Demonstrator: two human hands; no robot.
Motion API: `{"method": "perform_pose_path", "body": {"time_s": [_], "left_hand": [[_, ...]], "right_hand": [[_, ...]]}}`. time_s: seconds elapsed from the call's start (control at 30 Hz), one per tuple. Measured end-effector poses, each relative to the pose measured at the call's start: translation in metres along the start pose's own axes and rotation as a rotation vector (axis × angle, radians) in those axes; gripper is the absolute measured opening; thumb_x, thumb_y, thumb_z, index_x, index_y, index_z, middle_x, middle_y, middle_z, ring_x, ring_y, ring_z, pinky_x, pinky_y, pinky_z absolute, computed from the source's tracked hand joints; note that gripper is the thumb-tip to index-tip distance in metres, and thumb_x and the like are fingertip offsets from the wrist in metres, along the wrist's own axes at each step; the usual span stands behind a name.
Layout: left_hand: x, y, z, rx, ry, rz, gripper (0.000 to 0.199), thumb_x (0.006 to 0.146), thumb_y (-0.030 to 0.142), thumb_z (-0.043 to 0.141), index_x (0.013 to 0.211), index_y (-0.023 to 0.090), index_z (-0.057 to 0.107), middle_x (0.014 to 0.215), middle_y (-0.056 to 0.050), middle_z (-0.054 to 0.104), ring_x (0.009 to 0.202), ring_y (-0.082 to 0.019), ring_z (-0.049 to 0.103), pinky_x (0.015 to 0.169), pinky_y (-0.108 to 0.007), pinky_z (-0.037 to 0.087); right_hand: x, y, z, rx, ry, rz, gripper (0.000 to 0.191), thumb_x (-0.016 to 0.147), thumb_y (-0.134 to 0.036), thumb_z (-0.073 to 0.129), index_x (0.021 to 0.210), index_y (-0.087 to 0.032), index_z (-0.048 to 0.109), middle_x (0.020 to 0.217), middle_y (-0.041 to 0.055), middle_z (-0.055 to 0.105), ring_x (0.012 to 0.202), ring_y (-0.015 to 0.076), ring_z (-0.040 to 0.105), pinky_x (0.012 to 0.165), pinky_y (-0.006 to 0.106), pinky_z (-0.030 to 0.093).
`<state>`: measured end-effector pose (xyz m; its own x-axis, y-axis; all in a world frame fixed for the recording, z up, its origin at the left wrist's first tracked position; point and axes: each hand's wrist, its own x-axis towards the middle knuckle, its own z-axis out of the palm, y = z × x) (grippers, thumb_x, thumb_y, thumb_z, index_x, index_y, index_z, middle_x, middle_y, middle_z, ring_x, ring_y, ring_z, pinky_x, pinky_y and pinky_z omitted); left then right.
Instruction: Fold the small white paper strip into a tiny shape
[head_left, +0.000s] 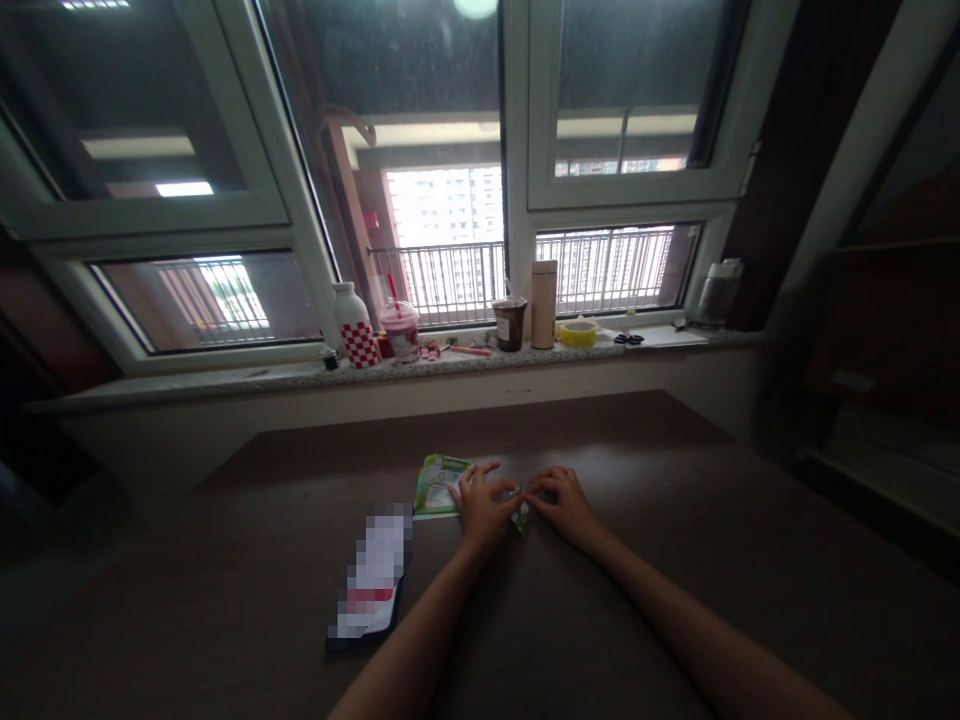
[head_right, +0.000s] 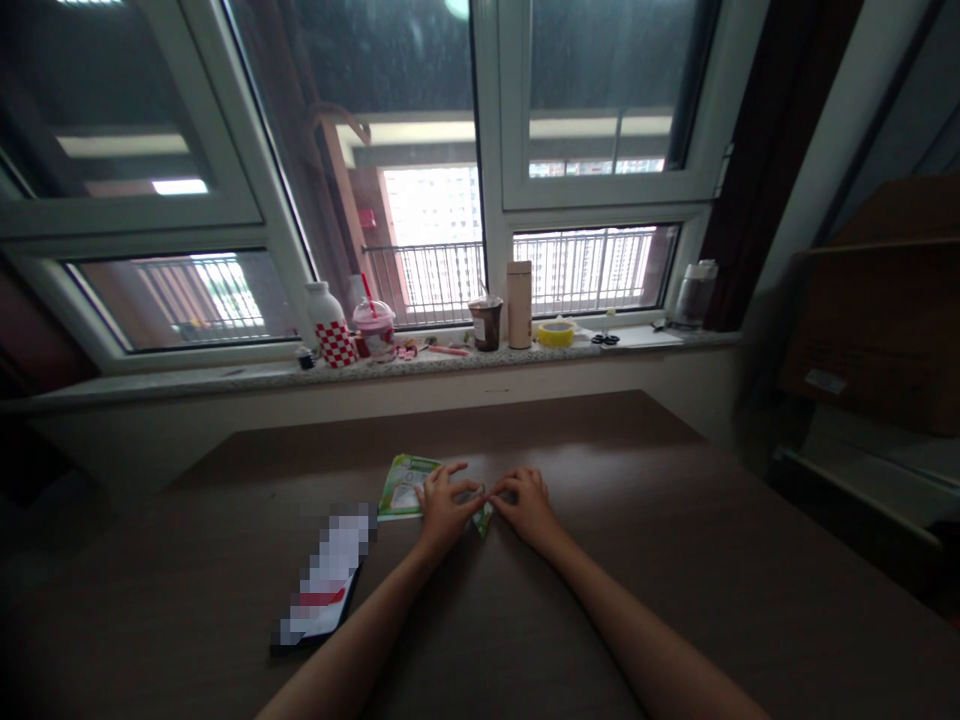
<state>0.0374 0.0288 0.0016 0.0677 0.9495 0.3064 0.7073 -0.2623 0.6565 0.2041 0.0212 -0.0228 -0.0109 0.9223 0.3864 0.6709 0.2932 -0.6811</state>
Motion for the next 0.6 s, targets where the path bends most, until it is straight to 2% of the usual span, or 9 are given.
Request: {"method": "perform_pose_path", "body": {"time_s": [0.27,0.6], "left_hand": [[0.0014,-0.0004,0.0016,-0.009,-0.004,-0.008,0.011,0.075,0.036,0.071,0.085,0.033,0.075,0.132,0.001,0.057,0.134,-0.031,0.031,0.112,-0.066,0.003],[0.0004,-0.0010,0.0019,-0.028,0.036,0.015,0.006,0.079,0.035,0.066,0.079,0.032,0.072,0.133,0.003,0.056,0.133,-0.030,0.033,0.110,-0.068,0.008]], "right_hand": [[-0.0015,-0.0059,-0.0001,-0.033,-0.011,-0.016,0.005,0.078,-0.027,0.067,0.079,-0.023,0.071,0.098,0.0047,0.065,0.104,0.0223,0.048,0.096,0.036,0.036],[-0.0023,-0.0103,-0.0001,-0.069,-0.045,0.021,0.004,0.074,-0.026,0.069,0.074,-0.023,0.069,0.099,0.0034,0.065,0.106,0.0226,0.047,0.096,0.035,0.034]]}}
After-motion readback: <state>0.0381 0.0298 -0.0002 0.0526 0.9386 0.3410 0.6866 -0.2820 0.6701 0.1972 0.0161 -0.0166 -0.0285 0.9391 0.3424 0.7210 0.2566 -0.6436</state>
